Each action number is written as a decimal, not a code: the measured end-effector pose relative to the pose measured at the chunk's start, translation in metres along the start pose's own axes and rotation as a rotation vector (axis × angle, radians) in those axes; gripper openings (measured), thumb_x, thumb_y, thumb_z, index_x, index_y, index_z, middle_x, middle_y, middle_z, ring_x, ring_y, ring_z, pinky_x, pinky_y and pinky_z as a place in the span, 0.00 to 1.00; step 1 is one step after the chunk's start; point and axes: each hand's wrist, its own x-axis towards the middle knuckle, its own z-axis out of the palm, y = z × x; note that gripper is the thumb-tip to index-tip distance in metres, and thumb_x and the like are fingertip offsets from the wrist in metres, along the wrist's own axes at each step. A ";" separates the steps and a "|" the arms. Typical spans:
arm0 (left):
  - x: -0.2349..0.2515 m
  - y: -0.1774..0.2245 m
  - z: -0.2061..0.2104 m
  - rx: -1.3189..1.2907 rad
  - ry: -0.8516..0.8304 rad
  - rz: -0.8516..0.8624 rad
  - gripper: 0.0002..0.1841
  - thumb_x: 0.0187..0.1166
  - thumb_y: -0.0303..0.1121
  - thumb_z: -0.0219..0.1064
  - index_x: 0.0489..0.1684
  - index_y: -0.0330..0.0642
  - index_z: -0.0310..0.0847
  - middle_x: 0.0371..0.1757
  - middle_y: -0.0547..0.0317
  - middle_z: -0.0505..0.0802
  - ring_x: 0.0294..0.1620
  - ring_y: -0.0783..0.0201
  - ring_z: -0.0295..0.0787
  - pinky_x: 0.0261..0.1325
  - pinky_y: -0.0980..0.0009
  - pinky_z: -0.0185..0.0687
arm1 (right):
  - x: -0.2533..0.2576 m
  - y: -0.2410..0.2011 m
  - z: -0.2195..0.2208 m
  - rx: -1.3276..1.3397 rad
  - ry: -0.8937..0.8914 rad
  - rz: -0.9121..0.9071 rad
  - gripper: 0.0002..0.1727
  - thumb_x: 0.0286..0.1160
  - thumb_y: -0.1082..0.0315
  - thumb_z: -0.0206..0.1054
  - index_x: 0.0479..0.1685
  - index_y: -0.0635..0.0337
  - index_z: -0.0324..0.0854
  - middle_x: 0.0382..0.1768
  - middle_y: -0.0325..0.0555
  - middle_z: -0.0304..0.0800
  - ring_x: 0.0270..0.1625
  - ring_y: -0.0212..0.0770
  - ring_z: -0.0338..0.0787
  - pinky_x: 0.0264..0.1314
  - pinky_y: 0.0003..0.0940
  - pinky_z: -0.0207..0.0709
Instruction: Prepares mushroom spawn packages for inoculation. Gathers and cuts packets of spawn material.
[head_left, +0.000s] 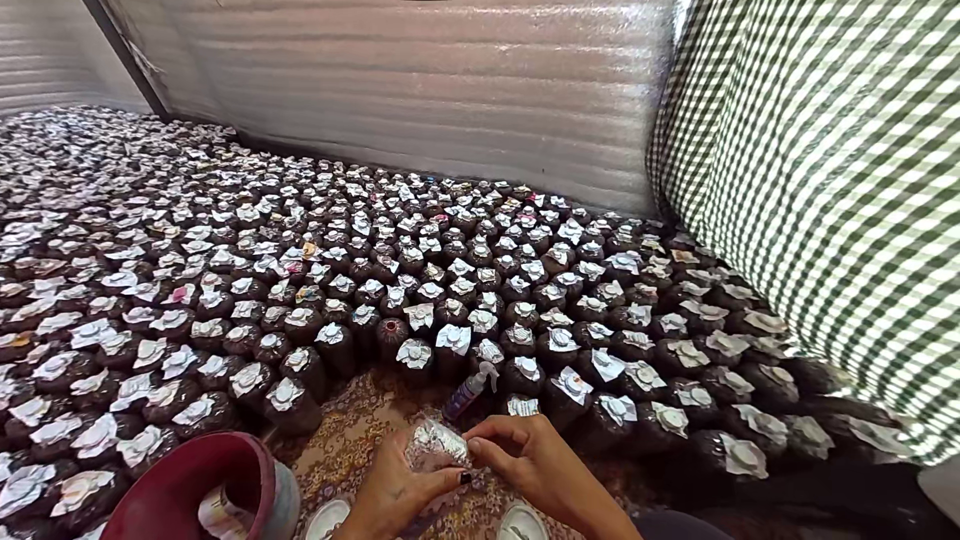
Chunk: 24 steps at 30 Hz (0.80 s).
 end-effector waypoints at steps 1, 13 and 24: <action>0.000 -0.001 0.002 0.048 0.006 -0.010 0.26 0.54 0.41 0.89 0.51 0.42 0.89 0.41 0.66 0.97 0.45 0.72 0.95 0.54 0.72 0.92 | -0.001 0.002 0.000 -0.027 0.011 0.006 0.12 0.84 0.58 0.67 0.48 0.54 0.93 0.39 0.35 0.97 0.40 0.28 0.95 0.50 0.29 0.92; 0.000 -0.004 0.010 0.340 0.095 -0.062 0.33 0.52 0.51 0.87 0.58 0.45 0.88 0.46 0.68 0.96 0.48 0.76 0.92 0.58 0.70 0.89 | -0.006 0.008 0.025 -0.541 0.217 -0.110 0.11 0.74 0.57 0.66 0.38 0.50 0.92 0.24 0.36 0.91 0.26 0.36 0.91 0.29 0.44 0.86; 0.014 0.011 -0.028 0.739 -0.255 -0.011 0.28 0.62 0.55 0.82 0.61 0.54 0.88 0.51 0.61 0.95 0.54 0.62 0.93 0.62 0.50 0.86 | -0.003 0.002 0.037 -0.806 0.197 -0.253 0.10 0.61 0.55 0.68 0.23 0.51 0.80 0.16 0.36 0.79 0.19 0.39 0.85 0.17 0.43 0.75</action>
